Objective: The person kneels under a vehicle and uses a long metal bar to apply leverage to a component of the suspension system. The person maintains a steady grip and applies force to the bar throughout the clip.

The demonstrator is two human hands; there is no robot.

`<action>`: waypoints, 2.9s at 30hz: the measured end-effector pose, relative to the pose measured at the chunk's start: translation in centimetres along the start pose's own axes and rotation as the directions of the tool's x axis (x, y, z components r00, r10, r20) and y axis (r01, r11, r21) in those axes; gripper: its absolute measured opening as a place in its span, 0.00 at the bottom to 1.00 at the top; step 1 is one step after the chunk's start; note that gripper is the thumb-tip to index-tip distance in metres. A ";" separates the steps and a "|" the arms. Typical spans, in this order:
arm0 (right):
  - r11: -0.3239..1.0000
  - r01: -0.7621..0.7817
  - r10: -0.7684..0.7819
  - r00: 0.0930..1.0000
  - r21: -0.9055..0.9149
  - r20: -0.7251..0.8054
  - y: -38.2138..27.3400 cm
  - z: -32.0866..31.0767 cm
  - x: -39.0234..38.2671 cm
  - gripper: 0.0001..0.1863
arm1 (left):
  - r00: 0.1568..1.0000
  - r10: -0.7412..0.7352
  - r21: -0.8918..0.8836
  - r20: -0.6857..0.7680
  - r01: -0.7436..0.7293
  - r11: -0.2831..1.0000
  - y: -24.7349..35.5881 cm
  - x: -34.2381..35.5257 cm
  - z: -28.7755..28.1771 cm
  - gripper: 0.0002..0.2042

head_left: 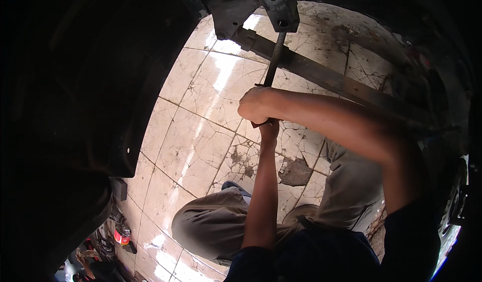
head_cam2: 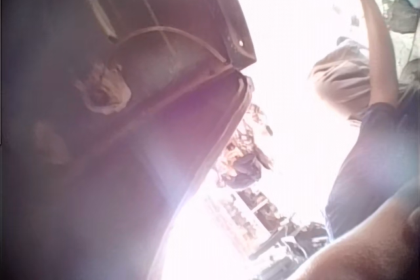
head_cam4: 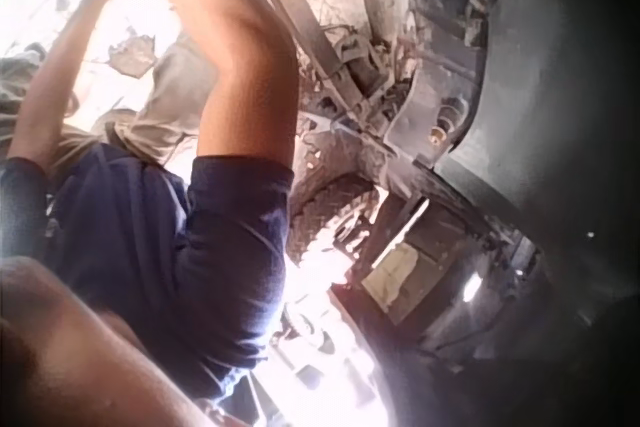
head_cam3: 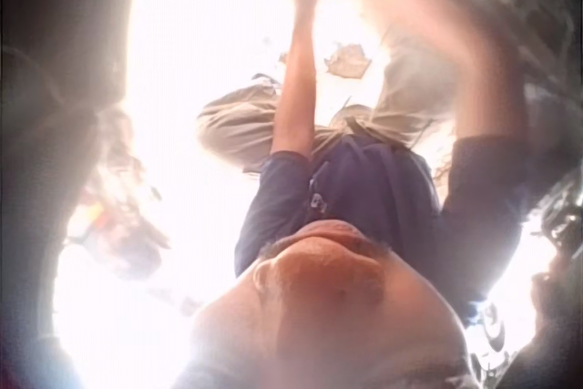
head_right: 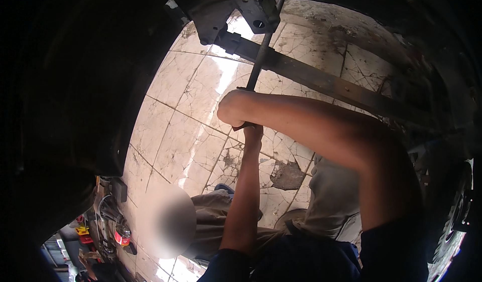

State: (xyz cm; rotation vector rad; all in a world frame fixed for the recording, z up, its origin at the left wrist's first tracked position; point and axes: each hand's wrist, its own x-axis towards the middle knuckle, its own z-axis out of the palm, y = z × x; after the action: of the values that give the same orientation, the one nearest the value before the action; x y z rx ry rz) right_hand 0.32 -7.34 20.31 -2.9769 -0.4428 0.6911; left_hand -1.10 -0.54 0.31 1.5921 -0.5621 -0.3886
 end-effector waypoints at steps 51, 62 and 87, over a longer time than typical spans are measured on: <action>0.995 -0.029 0.020 0.995 0.091 0.102 1.7 0.9 -0.1 0.11 | 0.993 -0.104 -0.312 0.060 0.118 0.943 -0.2 1.0 2.0 0.12; 0.996 -0.015 0.012 0.999 0.090 0.033 0.9 0.2 -0.8 0.11 | 0.999 -0.025 -0.163 0.029 0.029 0.986 -1.5 2.1 1.7 0.12; 0.994 -0.081 0.080 0.997 0.075 0.016 0.9 1.1 -0.3 0.09 | 0.988 -0.136 -0.254 0.080 0.152 0.955 2.9 0.2 1.8 0.10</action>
State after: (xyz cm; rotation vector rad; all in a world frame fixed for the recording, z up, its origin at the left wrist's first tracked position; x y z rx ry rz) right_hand -0.18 -8.25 19.34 -2.9345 -0.2924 0.7181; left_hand -2.35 -2.27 2.96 1.3745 -0.4233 -0.5983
